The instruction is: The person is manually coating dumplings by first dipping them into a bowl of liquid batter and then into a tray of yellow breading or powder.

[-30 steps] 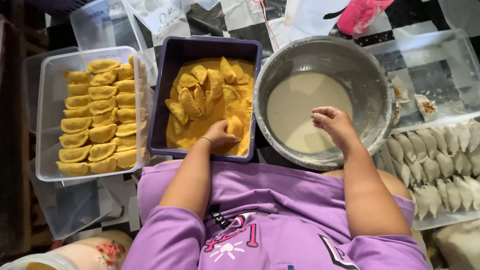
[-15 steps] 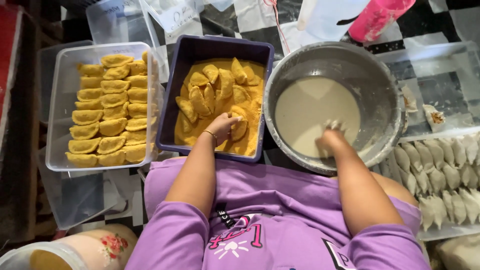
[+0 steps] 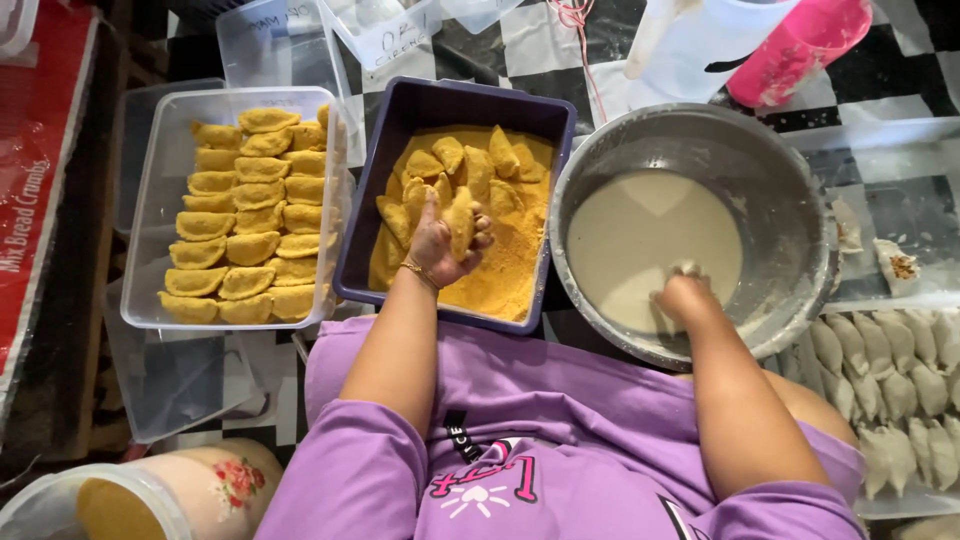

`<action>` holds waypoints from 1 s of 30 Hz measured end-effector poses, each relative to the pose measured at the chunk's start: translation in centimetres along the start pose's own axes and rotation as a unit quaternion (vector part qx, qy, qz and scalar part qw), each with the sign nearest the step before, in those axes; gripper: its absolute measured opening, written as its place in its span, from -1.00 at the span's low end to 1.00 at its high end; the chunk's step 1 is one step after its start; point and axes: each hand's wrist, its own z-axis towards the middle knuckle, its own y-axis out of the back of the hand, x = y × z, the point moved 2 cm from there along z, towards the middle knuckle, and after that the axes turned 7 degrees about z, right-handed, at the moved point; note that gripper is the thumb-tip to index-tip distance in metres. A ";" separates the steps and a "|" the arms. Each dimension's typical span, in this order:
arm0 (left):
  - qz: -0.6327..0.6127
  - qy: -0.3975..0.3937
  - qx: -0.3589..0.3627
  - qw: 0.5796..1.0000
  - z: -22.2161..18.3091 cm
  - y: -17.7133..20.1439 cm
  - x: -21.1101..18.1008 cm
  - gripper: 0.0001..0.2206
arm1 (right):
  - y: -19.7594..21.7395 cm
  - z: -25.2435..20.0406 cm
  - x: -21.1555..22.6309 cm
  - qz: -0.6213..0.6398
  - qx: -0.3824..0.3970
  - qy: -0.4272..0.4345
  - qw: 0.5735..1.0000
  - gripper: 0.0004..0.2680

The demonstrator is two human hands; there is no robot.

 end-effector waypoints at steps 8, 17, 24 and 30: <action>-0.019 -0.003 0.132 0.991 0.3 0.5 0.1 -0.14 | 0.0 -2.0 1.7 0.024 0.042 0.086 0.995 -0.47; 0.114 -0.031 -0.111 0.987 0.5 1.3 0.4 -0.33 | 0.9 -3.0 2.2 0.040 0.044 0.093 0.994 -0.47; 0.761 0.193 -0.093 0.612 -4.0 -7.5 2.5 -0.40 | 1.6 -3.8 2.6 0.052 0.044 0.082 0.994 -0.48; 0.718 0.034 -0.276 0.638 3.2 7.5 4.3 -0.36 | 1.9 -3.9 2.9 0.049 0.062 0.073 0.994 -0.46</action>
